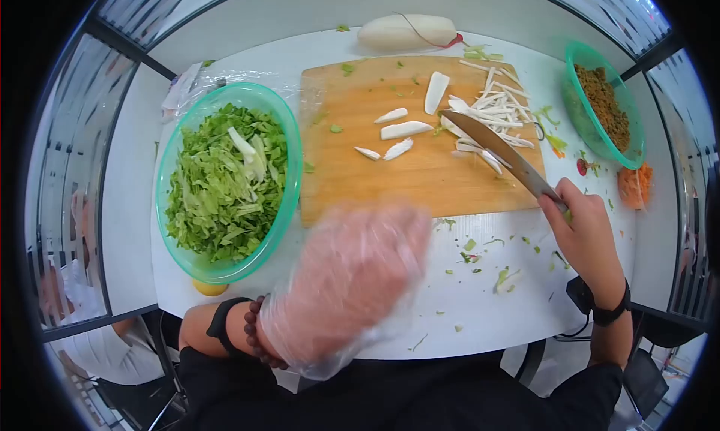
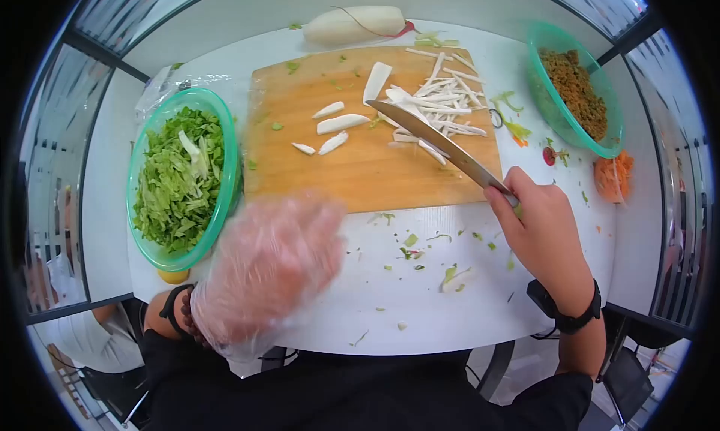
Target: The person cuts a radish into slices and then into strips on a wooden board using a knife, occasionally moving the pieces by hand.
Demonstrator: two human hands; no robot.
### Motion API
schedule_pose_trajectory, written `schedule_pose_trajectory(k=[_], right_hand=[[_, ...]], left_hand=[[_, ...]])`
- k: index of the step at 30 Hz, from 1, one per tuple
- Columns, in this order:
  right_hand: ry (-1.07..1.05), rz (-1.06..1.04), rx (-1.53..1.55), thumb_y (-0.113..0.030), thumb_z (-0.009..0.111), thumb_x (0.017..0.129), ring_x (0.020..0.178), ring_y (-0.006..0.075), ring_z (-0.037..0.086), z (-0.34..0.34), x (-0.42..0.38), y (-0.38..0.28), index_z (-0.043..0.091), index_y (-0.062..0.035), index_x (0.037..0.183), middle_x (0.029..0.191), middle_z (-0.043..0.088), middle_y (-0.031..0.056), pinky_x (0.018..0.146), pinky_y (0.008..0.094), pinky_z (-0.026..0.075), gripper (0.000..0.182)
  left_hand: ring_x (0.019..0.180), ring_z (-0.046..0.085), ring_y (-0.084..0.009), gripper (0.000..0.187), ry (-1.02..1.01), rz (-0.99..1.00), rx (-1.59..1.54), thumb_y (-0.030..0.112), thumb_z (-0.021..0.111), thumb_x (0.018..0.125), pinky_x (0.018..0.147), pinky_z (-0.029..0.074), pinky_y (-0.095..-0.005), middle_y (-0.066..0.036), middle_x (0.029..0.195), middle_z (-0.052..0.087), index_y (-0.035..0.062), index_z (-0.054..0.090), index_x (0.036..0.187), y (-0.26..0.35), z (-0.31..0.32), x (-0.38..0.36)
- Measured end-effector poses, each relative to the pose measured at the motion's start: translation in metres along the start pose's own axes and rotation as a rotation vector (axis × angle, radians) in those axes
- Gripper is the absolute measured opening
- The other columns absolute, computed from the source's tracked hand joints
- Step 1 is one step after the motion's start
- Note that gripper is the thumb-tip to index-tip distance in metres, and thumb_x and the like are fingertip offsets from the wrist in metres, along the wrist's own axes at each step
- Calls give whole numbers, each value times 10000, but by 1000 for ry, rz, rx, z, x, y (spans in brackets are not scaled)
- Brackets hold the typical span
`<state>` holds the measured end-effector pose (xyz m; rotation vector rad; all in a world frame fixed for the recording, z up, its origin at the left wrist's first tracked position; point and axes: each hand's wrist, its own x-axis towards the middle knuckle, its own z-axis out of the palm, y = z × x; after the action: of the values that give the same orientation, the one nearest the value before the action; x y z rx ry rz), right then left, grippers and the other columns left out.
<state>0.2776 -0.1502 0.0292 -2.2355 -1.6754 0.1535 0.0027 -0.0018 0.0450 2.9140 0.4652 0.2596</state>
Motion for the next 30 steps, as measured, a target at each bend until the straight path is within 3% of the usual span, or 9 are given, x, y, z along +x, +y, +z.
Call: schedule_pose_trajectory(k=[5,8,10,13,17,20,23,26,30], right_hand=[[33,122,274,-85,709,913,477,183,510,-2,-3,-1,557,-7,857,574,592,100,490,313,349,180],[-3,286,528,-97,685,937,489,100,470,-8,2,1,554,-24,862,589,599,48,496,273,330,167],[-90,416,715,-153,635,985,490,50,436,-16,6,6,551,-62,907,632,603,8,478,229,319,146],[-82,448,902,-187,614,998,464,37,419,-14,1,17,548,-71,948,630,590,8,442,215,312,143],[-72,470,1124,-155,572,999,422,45,411,-11,-7,20,576,-14,1191,636,581,18,415,210,339,239],[-85,465,1153,-160,571,997,424,48,420,-7,-11,25,564,-1,1224,635,583,23,416,214,354,277],[-51,459,1196,-150,575,987,421,49,422,-9,-15,26,577,-3,1189,635,583,19,410,220,350,249],[-74,450,1146,-131,566,978,466,57,458,-19,-18,21,591,6,1140,634,580,17,457,238,373,214],[-75,375,1092,-116,553,967,583,76,526,-20,-22,19,588,30,1079,644,577,25,565,268,407,188]], left_hand=[[907,650,-359,338,28,-243,121,115,710,843,750,545,-432,-165,1066,597,9,586,1139,-18,14,14],[896,653,-361,335,28,-162,43,91,711,844,758,549,-442,-165,1124,591,9,584,1143,-14,11,16],[837,652,-321,253,61,-114,29,116,696,849,709,545,-423,-146,1030,586,16,601,1061,-9,9,19],[817,655,-312,224,35,-87,62,132,680,864,682,546,-419,-145,997,589,22,601,1042,-3,3,31],[878,670,-337,190,104,-92,111,83,627,889,731,553,-429,-159,1021,601,21,595,1065,2,2,67],[966,652,-379,309,74,-25,102,39,647,871,819,544,-449,-149,1161,624,75,610,1175,-4,9,101],[962,668,-322,188,131,157,170,43,615,876,801,551,-414,-135,1035,611,70,646,1059,-14,22,122],[993,651,-369,290,-24,48,220,39,664,849,855,542,-452,-142,1139,637,86,644,1135,-11,23,134],[986,648,-378,302,0,85,191,52,657,850,857,539,-469,-152,1105,637,87,640,1149,-21,26,139]])
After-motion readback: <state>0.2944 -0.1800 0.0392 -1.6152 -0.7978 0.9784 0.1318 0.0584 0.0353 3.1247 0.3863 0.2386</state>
